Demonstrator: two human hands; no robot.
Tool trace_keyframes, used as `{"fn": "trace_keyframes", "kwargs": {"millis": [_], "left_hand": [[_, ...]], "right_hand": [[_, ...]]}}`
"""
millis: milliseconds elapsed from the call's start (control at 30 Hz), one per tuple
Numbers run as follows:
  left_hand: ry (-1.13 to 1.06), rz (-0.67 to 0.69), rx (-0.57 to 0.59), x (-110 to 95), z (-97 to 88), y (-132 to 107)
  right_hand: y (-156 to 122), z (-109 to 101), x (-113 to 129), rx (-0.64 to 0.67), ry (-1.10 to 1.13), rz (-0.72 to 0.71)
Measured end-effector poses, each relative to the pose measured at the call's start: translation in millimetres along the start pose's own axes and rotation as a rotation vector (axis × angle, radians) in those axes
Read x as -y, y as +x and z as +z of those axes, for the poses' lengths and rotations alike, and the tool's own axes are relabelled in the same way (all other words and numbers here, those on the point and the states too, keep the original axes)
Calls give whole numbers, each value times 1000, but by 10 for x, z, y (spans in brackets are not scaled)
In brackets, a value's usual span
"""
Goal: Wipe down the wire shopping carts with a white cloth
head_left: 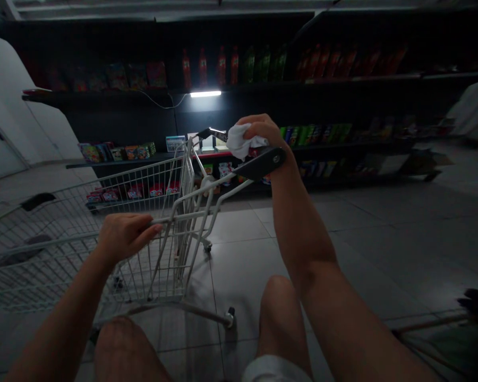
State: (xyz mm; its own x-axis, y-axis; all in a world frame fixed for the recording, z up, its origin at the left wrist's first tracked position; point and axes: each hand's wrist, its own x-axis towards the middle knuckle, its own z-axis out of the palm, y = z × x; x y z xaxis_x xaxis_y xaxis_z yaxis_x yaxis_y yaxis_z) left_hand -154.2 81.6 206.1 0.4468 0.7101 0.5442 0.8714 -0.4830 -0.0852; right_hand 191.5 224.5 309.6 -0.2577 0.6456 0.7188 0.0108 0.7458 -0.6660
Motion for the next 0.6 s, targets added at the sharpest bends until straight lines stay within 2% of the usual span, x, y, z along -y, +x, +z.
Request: {"fn": "trace_keyframes", "kwargs": {"millis": [100,167,300,367,467,533,600], "left_hand": [[-92,-82,35,166,-29,-54],[-75,-136,26,295,-36,-89],[35,-182,-20,529,-19,-163],[24,-220,-96,564,-16,-191],[-134,-216,-295,417,-63,-195],[-299,-88,-393,199,-139,-162],[-373,52,-457,-53,-237,-112]], "right_hand": [[-87,154,156,54,24,32],[-145,285,279,75,24,56],[-232,562,462,51,46,15],[-266,681,498,4,48,-40],[-355,844,527,-94,87,-177],[-471,969,567,-170,98,-272],[-626,1115,619,-265,19,-337]]}}
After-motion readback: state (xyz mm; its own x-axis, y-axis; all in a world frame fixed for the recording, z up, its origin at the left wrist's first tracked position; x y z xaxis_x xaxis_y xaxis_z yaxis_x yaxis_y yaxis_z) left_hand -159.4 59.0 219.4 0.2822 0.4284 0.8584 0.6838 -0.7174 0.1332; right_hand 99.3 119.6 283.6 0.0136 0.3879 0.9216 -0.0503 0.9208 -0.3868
